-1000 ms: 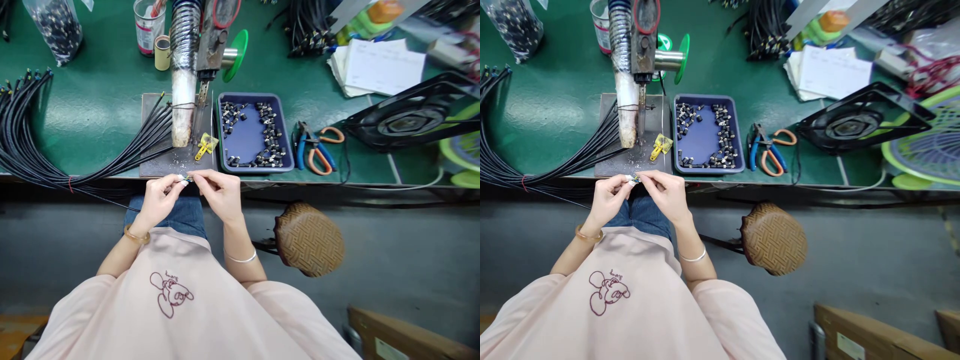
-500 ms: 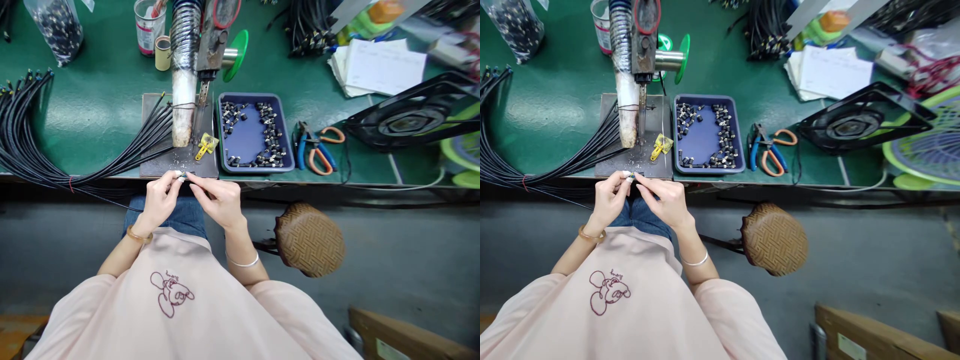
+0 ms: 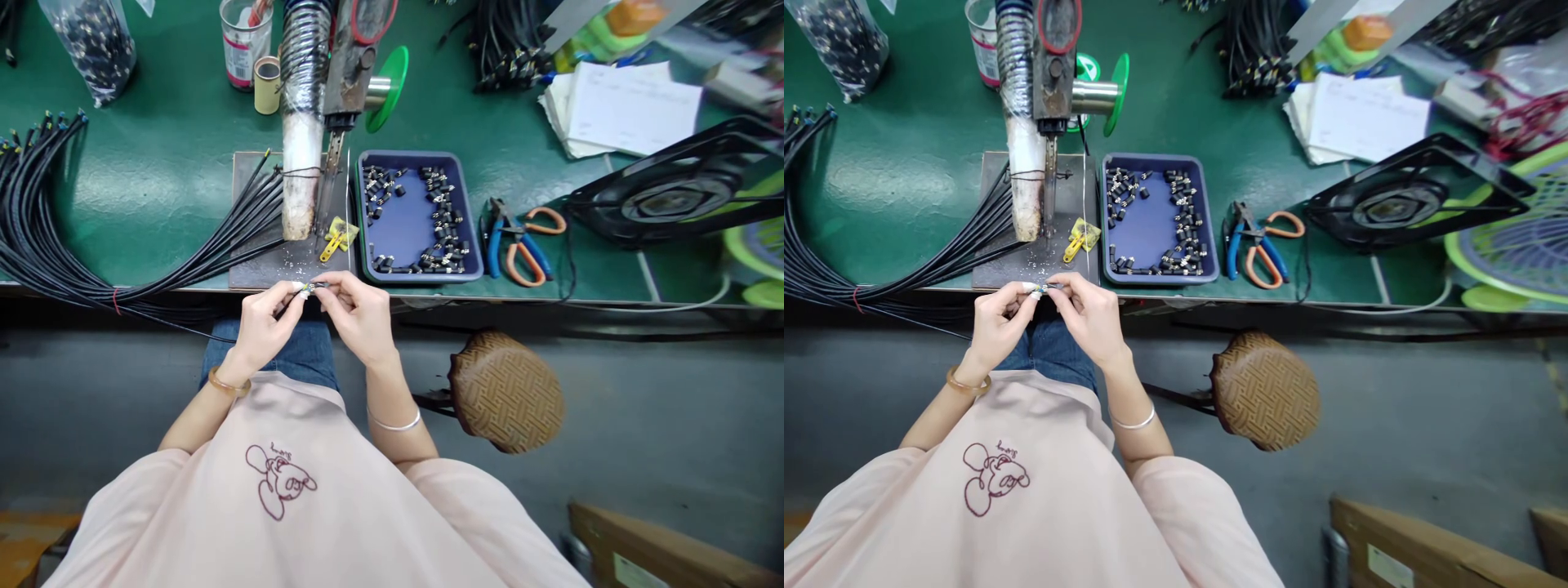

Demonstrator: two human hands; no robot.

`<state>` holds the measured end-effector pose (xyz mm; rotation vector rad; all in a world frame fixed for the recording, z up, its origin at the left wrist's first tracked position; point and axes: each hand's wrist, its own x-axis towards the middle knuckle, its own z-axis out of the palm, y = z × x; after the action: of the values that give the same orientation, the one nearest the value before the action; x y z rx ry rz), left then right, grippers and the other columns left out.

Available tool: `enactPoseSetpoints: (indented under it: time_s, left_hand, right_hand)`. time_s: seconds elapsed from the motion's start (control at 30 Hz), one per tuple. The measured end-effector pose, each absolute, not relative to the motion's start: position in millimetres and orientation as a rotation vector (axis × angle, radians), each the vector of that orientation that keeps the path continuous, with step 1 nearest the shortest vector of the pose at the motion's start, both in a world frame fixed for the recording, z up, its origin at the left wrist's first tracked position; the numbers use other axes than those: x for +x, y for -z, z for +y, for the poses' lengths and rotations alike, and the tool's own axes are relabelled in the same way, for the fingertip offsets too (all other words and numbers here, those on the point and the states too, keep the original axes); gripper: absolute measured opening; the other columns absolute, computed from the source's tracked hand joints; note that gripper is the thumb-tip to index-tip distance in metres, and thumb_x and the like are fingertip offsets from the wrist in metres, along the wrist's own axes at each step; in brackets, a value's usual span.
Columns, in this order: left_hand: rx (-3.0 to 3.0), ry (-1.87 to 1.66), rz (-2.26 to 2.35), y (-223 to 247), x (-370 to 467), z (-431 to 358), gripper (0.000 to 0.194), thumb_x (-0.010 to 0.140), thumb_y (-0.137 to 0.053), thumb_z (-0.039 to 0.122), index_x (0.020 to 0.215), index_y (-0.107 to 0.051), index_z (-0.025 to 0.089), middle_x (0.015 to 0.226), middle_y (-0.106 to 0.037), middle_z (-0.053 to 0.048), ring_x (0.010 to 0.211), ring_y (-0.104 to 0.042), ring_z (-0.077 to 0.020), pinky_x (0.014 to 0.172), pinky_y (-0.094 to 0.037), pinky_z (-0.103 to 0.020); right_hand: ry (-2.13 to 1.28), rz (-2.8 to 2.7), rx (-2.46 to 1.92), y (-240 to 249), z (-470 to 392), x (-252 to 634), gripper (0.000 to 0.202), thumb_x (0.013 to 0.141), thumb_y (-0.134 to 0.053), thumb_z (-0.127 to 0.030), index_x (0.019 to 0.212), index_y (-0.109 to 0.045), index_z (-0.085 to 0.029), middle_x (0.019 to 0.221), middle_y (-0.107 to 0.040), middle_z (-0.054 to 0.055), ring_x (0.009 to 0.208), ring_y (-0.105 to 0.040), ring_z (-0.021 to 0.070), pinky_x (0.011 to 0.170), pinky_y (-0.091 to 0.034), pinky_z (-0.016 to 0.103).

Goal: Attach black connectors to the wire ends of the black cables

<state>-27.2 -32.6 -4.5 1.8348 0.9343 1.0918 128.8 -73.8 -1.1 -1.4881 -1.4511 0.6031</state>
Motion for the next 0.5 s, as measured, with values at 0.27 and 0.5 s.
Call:
enactPoseSetpoints:
  time_s: [0.27,0.5]
  left_hand:
    - [1.75,-1.028,0.98,6.5,-24.0,-29.5,0.014,0.091,-0.059,0.025,0.087,-0.067,0.014,0.061,-0.057,0.004,0.049,-0.047,-0.0062,0.053,-0.037,-0.019]
    - [1.268,-0.893,0.86,1.5,-21.4,-22.9,0.032,0.086,-0.068,0.046,0.085,-0.061,0.015,0.051,-0.055,0.005,0.039,-0.038,-0.0038,0.042,-0.029,-0.018]
  right_hand:
    - [-0.304,-1.608,-1.524,4.8,-71.6,131.0,0.019,0.098,-0.057,-0.035,0.095,-0.068,-0.02,0.081,-0.074,0.003,0.065,-0.067,0.0126,0.061,-0.048,0.023]
    - [-0.286,-1.208,-1.32,6.3,-74.9,129.9,0.018,0.099,-0.052,-0.029,0.117,-0.057,-0.026,0.062,-0.061,-0.008,0.039,-0.047,0.0076,0.041,-0.037,0.021]
